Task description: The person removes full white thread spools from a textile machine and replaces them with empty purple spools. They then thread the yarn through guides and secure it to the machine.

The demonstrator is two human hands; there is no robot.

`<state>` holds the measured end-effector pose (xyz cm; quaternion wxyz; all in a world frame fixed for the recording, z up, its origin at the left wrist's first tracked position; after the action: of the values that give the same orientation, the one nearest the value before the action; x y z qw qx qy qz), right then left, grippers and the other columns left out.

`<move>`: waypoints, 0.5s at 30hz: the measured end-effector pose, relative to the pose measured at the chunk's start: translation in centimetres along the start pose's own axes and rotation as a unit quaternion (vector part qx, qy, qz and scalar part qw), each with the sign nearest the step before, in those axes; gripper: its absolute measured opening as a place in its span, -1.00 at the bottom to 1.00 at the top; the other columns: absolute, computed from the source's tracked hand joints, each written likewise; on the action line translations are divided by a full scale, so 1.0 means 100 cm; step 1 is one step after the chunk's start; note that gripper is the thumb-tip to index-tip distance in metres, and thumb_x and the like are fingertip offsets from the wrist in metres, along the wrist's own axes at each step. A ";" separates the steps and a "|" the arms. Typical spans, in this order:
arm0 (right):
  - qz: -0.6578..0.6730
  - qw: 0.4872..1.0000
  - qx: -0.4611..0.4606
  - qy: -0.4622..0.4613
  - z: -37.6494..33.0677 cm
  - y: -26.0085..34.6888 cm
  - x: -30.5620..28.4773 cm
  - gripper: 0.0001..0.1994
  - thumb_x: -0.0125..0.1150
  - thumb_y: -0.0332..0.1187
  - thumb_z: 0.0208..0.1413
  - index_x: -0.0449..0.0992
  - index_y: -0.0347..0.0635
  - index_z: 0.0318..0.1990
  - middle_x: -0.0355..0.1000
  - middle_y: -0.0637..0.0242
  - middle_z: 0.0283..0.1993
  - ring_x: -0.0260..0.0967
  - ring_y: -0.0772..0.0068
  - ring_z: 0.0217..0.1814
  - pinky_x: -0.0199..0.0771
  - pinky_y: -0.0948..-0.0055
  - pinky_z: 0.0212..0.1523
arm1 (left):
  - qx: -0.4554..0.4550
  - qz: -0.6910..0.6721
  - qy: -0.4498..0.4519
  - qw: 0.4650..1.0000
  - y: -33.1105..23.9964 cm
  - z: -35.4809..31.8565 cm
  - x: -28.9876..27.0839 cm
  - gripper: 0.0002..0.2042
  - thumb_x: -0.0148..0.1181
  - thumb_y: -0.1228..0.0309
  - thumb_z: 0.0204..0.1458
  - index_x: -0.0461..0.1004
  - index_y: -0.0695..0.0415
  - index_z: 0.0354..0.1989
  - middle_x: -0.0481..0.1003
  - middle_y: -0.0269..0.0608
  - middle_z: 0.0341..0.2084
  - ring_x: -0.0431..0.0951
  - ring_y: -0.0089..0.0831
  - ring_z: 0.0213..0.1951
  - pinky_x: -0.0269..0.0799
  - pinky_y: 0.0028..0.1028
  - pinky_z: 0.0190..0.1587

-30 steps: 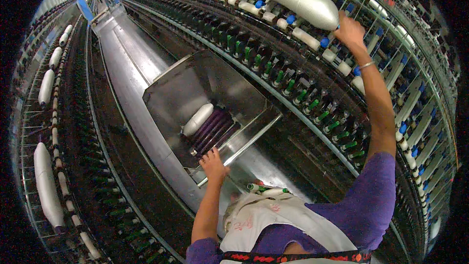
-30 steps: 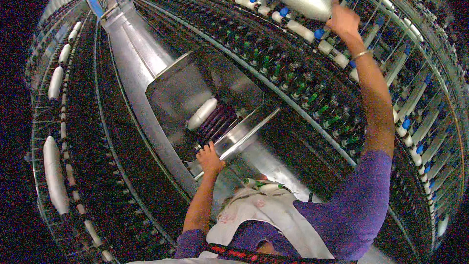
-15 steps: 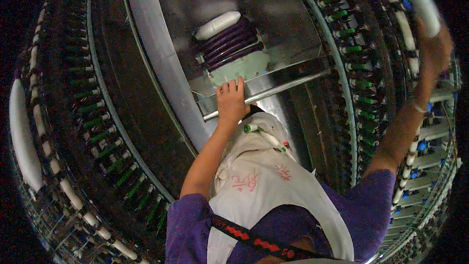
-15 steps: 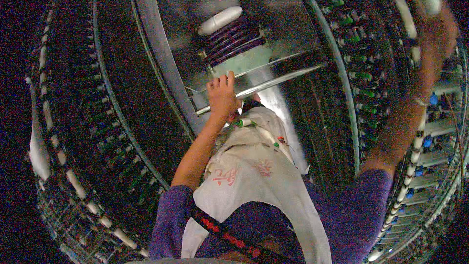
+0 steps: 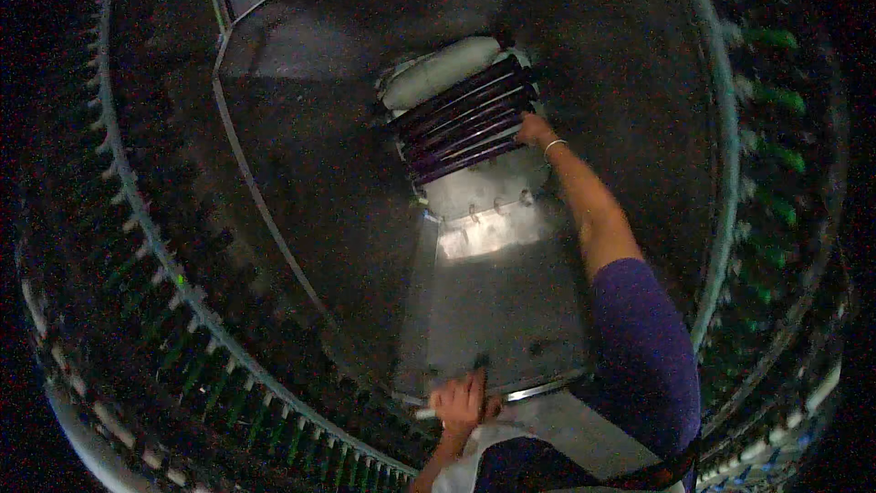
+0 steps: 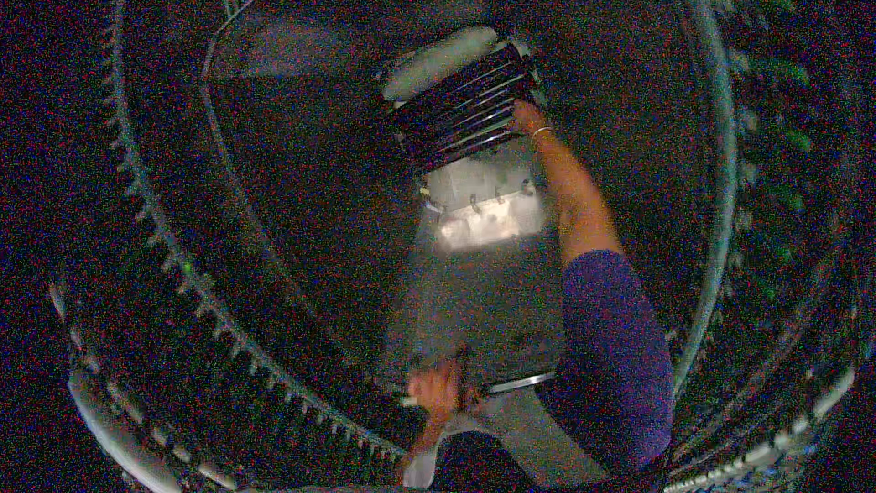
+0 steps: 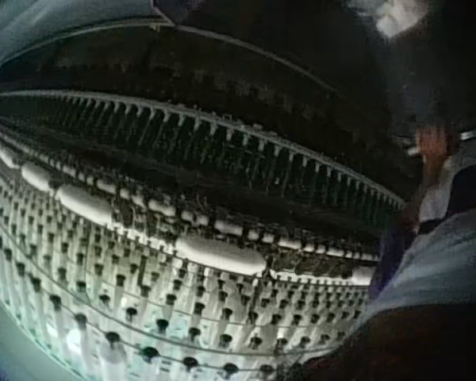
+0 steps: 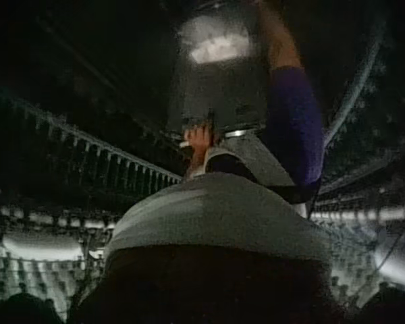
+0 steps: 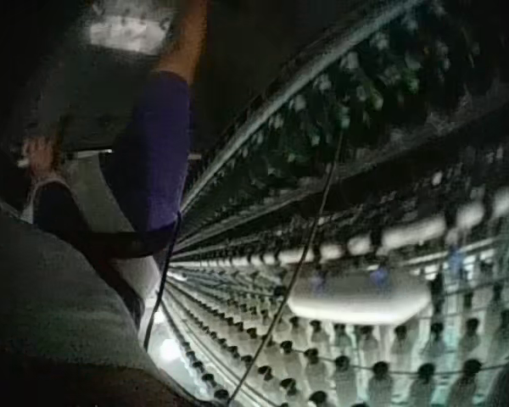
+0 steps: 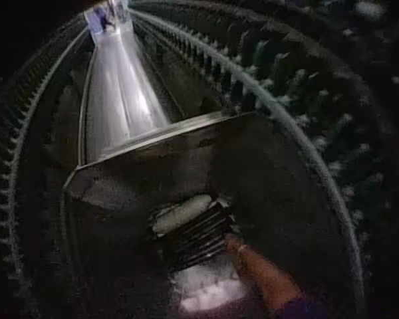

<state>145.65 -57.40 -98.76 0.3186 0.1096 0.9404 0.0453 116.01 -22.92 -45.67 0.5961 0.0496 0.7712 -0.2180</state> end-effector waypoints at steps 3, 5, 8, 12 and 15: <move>0.021 0.980 -0.019 -0.198 0.039 0.006 -0.025 -0.22 0.25 -0.10 0.01 0.16 -0.25 0.37 0.21 -0.08 0.36 0.23 -0.03 0.36 0.34 0.08 0.24 | 0.021 0.024 -0.060 0.998 -0.004 -0.012 -0.005 -0.57 0.04 -0.12 0.13 0.58 -0.09 -0.09 0.50 -0.40 -0.30 0.42 -0.38 -0.26 0.11 -0.16 0.07; -0.003 0.974 -0.015 -0.227 0.072 0.017 -0.055 -0.25 0.17 -0.20 0.06 0.08 -0.21 0.41 0.18 -0.05 0.38 0.22 -0.04 0.36 0.31 0.03 0.26 | -0.009 0.035 0.003 0.999 -0.001 -0.014 0.012 -0.59 0.05 -0.10 0.12 0.58 -0.10 -0.10 0.49 -0.40 -0.31 0.40 -0.38 -0.27 0.10 -0.16 0.03; -0.071 0.962 -0.003 -0.264 0.129 0.020 -0.092 -0.28 0.05 -0.33 0.14 -0.05 -0.16 0.47 0.15 0.01 0.42 0.20 -0.05 0.37 0.26 -0.05 0.29 | -0.012 0.052 0.031 0.998 -0.002 -0.012 0.032 -0.62 0.07 -0.06 0.10 0.58 -0.11 -0.11 0.46 -0.39 -0.33 0.38 -0.37 -0.30 0.09 -0.17 -0.02; -0.071 0.921 -0.088 -0.373 0.185 0.019 -0.121 -0.34 0.07 -0.33 0.13 0.07 -0.10 0.42 0.22 0.04 0.36 0.28 -0.06 0.29 0.32 -0.04 0.24 | -0.011 0.068 0.053 0.996 -0.003 -0.007 0.047 -0.66 0.10 -0.02 0.09 0.57 -0.13 -0.12 0.42 -0.39 -0.36 0.35 -0.37 -0.32 0.07 -0.18 -0.08; -0.062 0.927 -0.055 -0.366 0.204 0.003 -0.109 -0.38 0.11 -0.32 0.11 0.16 -0.08 0.36 0.27 0.04 0.32 0.30 -0.07 0.26 0.33 -0.03 0.24 | -0.012 0.076 0.069 0.995 -0.006 -0.012 0.054 -0.69 0.12 0.01 0.07 0.57 -0.14 -0.13 0.39 -0.39 -0.38 0.32 -0.36 -0.35 0.06 -0.19 -0.13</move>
<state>166.58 -59.41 -108.49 0.6486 0.0425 0.7592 0.0343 113.17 -23.96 -50.37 0.5567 0.1161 0.8071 -0.1588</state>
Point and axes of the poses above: each hand's wrist, its own z-axis towards the middle knuckle, its own x-axis out of the palm, y = z × x, the point moved 7 cm from there along z, towards the middle knuckle
